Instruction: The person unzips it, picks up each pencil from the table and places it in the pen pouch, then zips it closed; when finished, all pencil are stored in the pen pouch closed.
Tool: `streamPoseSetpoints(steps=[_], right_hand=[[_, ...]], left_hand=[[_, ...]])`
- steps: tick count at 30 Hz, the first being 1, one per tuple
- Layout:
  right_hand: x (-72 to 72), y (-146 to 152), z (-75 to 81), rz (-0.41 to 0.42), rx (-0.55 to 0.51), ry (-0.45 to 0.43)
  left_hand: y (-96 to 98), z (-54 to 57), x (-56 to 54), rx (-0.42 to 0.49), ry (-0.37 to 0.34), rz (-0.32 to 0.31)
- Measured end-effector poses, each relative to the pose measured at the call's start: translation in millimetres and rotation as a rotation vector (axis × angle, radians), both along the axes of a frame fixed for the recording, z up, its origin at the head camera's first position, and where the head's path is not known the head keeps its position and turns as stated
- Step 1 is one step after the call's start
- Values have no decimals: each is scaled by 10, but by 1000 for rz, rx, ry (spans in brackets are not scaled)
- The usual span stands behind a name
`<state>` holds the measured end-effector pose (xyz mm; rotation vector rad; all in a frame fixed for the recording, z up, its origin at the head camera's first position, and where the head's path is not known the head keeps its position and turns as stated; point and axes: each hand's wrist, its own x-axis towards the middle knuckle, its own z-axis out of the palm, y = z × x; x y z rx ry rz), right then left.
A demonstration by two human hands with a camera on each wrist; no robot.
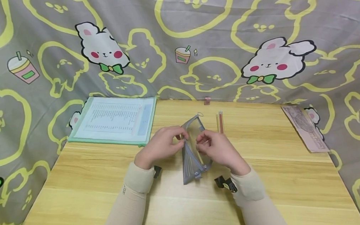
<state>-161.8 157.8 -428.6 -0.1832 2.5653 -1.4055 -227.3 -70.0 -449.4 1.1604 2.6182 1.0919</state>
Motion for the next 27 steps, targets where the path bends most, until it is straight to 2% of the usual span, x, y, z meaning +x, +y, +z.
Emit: streamPoseSetpoints(steps=[10,16,23,27], right_hand=[[-38,124,1,-4,37,-7],[-145,364,-86,-108,130,86],[-285,602,-315,-227,256,168],[-329,700,-433,-292,277,190]], left_hand=[[-1,-3,-3,7,-9,1],[-1,-16,-7,11,8,-2],[-5,-9,1,-1,-1,5],[-1,-6,-3,-6,0,8]])
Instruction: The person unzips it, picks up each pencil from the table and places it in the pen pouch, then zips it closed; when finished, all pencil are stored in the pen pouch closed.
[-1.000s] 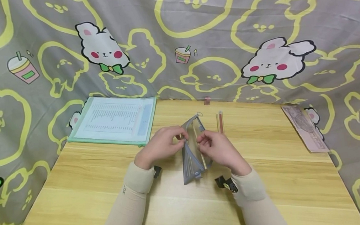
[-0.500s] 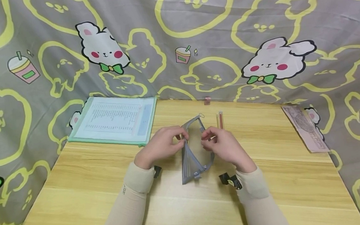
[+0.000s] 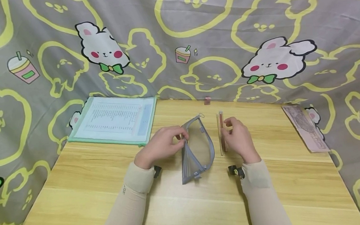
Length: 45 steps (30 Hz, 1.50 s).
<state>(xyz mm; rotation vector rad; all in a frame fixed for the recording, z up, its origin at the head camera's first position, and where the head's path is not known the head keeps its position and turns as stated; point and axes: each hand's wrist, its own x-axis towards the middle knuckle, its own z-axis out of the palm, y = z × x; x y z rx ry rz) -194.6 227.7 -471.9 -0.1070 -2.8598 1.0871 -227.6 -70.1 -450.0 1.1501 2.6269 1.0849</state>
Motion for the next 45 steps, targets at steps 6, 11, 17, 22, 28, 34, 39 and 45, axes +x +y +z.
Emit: streamPoseSetpoints(steps=[6,11,17,22,28,34,39,45], right_hand=[[-70,75,-171,-51,-47,-18],[-107,103,-295,-63,-83,-22],[-130,125,-387,-47,-66,-18],[-132,128,-395,-14,-25,-15],[-119,119,-393,-1,-3,-27],[-112,108,-366,-6,41,-61],[-86,95,-310,-34,138,-90],[-49,129,-272,-70,194,-133]], left_hand=[[-2,5,0,5,-4,-2],[-4,0,-4,8,5,-4],[-2,4,-7,4,9,-2],[4,6,-7,6,10,-3],[3,2,-2,5,0,-1],[3,-4,-1,10,-6,-3],[1,-1,1,9,0,-3],[-1,-12,0,14,7,-4]])
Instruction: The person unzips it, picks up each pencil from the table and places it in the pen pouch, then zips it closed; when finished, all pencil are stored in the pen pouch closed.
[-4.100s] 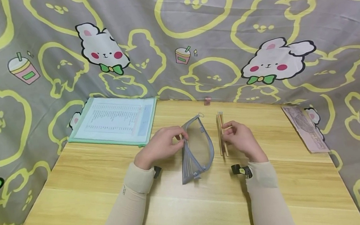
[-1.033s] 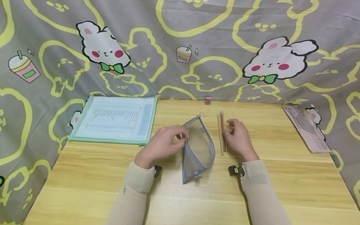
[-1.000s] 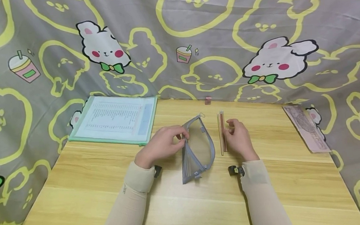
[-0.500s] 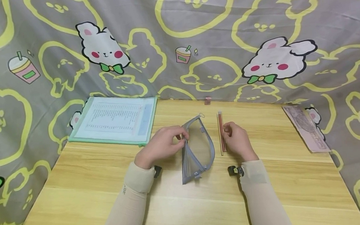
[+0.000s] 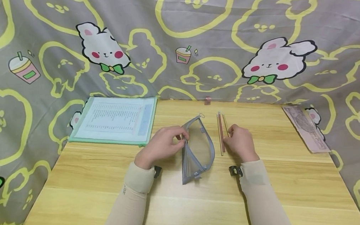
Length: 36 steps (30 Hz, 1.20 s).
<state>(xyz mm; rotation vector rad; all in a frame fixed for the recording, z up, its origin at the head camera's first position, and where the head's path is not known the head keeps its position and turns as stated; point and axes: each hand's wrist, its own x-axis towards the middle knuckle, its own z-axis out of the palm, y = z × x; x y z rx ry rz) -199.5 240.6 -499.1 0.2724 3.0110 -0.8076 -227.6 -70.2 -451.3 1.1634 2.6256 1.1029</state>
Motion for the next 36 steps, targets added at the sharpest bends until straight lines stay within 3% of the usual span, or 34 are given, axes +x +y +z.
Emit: streamPoseSetpoints(steps=[4,7,11,14,21,28,36], right_hand=[[3,57,41,17,-84,-42],[10,76,120,40,-204,-77],[60,50,300,92,-361,-101],[129,25,458,149,-413,-95],[309,-1,737,335,-452,-108],[394,-72,818,577,-455,-144],[371,-184,790,606,-446,-136]], left_hand=[[0,-1,4,-2,0,3],[2,4,9,-5,3,4],[3,14,11,-1,8,1],[2,19,11,2,12,1],[8,24,6,-8,20,3],[3,34,13,-6,13,1],[3,17,10,1,10,-4]])
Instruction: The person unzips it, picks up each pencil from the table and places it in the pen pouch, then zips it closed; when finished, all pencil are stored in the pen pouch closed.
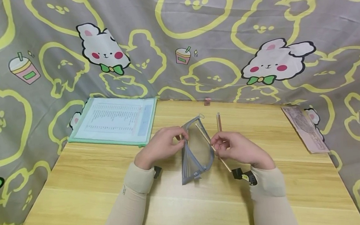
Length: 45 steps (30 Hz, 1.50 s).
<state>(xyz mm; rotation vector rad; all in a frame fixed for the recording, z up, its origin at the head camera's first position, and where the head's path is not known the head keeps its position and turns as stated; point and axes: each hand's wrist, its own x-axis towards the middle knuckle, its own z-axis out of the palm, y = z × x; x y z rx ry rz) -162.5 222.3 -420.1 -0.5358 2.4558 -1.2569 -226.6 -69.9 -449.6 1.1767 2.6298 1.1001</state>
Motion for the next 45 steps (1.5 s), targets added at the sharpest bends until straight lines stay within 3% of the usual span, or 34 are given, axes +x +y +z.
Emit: streamPoseSetpoints(steps=[10,23,37,45], right_hand=[[-13,-149,-41,-24,-24,-37],[-27,-343,-59,-170,-55,-60],[-34,-536,-127,-213,43,-7],[-64,-592,-187,-194,102,86]], left_hand=[[6,9,0,3,-5,2],[4,26,5,-9,-10,3],[2,19,6,-8,-20,10],[0,23,10,-16,-37,18]])
